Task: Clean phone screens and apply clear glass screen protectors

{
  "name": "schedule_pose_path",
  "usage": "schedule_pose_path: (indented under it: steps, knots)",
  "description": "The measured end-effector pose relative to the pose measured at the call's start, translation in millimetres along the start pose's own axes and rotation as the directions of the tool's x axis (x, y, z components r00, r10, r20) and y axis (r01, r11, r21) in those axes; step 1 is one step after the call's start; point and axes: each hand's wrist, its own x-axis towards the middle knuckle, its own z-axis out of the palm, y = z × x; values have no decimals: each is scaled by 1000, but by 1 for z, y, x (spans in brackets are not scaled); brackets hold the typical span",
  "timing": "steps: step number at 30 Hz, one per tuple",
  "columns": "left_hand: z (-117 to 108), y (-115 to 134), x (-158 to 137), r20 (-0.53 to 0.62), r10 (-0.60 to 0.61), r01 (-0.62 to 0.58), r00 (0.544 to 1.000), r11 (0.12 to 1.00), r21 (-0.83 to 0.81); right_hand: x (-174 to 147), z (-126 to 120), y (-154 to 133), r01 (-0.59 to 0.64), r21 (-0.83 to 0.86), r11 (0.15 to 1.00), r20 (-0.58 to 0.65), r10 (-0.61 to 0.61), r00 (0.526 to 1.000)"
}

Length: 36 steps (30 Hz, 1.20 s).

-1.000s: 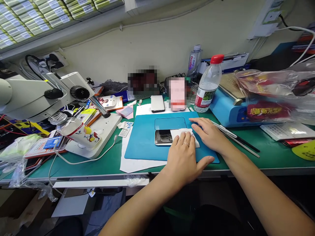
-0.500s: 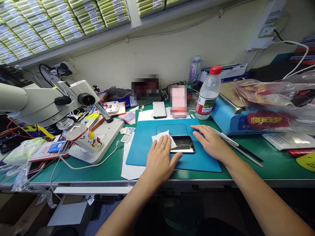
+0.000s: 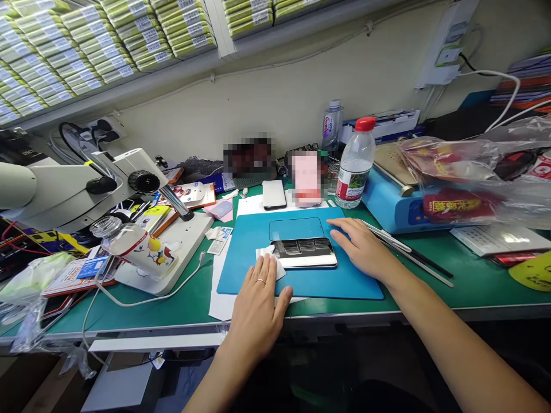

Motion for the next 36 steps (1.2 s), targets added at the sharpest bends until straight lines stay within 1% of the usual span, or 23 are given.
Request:
schedule_pose_path:
  steps: [4, 7, 10, 16, 20, 23, 26, 29, 33, 36]
  knots:
    - [0, 0, -14, 15, 7, -6, 1000, 1000, -17, -1, 0, -1, -4, 2, 1000, 5, 4, 1000]
    - [-2, 4, -12, 19, 7, -7, 1000, 1000, -17, 0, 1, -1, 6, 8, 1000, -1, -6, 1000]
    - [-2, 18, 3, 26, 67, -67, 997, 997, -25, 0, 2, 1, 25, 11, 1000, -25, -24, 999]
    - [9, 68, 39, -29, 217, -218, 976, 974, -59, 2, 3, 4, 55, -5, 998, -58, -55, 997]
    - [14, 92, 55, -40, 227, -229, 973, 972, -52, 3, 4, 8, 73, -13, 997, -62, -74, 995]
    - [14, 97, 66, -28, 209, -210, 978, 977, -46, 4, 5, 11, 82, -31, 996, -73, -84, 994]
    - [10, 90, 73, -9, 205, -205, 979, 977, -53, 4, 5, 12, 77, -39, 996, -73, -80, 994]
    - [6, 70, 72, -7, 155, -155, 988, 987, -43, 3, 4, 10, 66, -35, 997, -58, -68, 996]
    - [1, 34, 58, -21, 63, -63, 998, 998, -17, 1, 2, 6, 42, -35, 999, -41, -43, 998]
    - [-2, 12, 43, -15, 58, -58, 998, 998, -1, 1, 1, 3, 26, -30, 999, -30, -27, 999]
